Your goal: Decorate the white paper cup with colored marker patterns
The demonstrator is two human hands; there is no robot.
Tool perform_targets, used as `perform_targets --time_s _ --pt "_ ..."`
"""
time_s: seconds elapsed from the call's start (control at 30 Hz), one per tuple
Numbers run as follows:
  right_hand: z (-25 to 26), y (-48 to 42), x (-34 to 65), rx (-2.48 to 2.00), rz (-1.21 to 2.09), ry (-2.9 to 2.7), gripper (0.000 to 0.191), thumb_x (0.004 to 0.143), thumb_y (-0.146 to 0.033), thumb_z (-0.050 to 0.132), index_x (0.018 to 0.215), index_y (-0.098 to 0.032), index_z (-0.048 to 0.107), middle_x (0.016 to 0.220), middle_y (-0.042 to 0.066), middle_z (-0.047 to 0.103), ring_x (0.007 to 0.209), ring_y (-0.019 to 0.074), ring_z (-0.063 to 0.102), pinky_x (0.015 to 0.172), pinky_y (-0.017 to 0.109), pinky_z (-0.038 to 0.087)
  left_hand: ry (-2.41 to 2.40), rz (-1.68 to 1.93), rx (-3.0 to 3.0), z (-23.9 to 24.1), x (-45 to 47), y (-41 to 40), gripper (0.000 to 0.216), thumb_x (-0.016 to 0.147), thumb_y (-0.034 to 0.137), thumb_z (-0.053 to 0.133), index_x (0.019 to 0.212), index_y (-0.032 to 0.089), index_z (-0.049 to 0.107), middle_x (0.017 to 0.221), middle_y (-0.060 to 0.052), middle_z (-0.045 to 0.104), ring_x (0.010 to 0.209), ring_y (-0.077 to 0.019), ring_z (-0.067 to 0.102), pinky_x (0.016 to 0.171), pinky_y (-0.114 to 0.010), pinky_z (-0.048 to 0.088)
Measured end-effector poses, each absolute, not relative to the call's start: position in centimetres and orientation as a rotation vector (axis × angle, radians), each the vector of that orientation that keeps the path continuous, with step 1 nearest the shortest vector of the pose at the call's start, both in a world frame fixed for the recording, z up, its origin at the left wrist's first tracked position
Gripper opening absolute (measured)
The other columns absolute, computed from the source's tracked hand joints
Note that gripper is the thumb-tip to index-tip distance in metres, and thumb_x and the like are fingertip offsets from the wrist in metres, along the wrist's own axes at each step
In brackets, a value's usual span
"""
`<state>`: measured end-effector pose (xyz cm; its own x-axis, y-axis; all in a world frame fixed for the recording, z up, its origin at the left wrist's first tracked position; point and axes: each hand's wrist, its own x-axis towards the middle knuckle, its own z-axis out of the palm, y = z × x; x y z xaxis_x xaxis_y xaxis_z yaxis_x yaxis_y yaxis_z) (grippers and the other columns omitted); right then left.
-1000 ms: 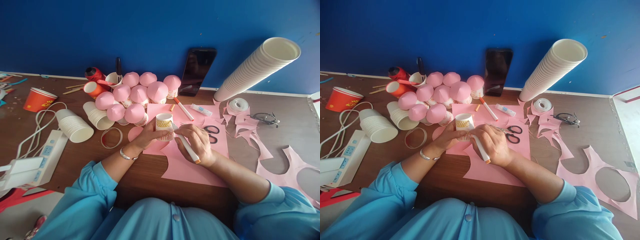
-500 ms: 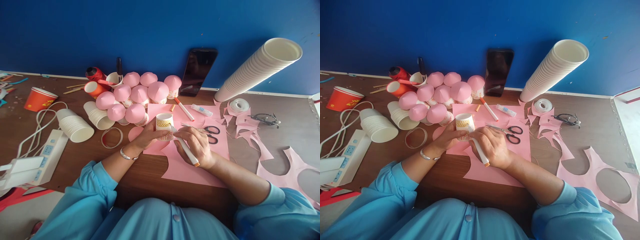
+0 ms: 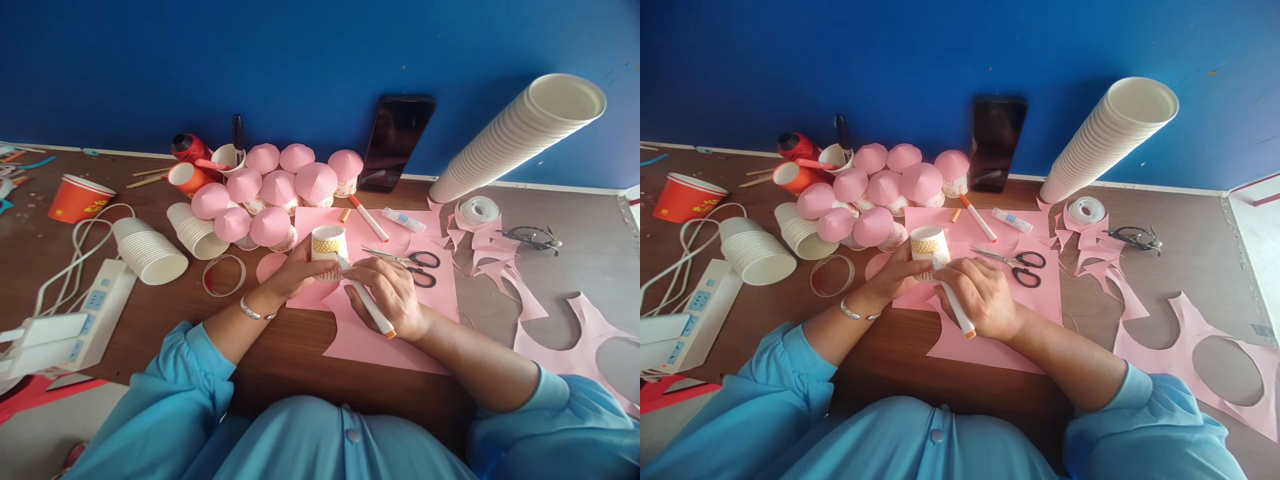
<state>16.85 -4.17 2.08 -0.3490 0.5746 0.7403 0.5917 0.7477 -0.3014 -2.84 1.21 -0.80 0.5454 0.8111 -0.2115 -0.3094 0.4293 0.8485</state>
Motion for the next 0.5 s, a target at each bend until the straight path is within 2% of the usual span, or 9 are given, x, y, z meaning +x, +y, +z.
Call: perform_targets --time_s 0.3,0.5 --pt "2.16 -3.97 17.1 -0.863 0.003 -2.0 0.023 0.094 -0.012 0.06 0.117 -0.016 0.06 0.089 0.007 0.07 0.072 0.0194 0.068 0.062 0.031 0.055 0.692 0.766 0.848 -0.27 -2.77 1.23 0.059 0.076 0.029 0.089 0.131 0.023 0.066 0.102 -0.004 0.073 0.093 -0.0194 0.067 0.084 -0.032 0.054" --pt "2.39 -3.54 17.4 -0.901 -0.015 -1.986 0.024 0.095 -0.013 0.058 0.119 -0.019 0.059 0.087 0.005 0.071 0.074 0.0204 0.071 0.064 0.032 0.059 0.677 0.758 0.846 0.03 -2.65 1.26 0.056 0.076 0.029 0.089 0.127 0.021 0.067 0.103 -0.005 0.075 0.098 -0.0216 0.069 0.086 -0.034 0.054"
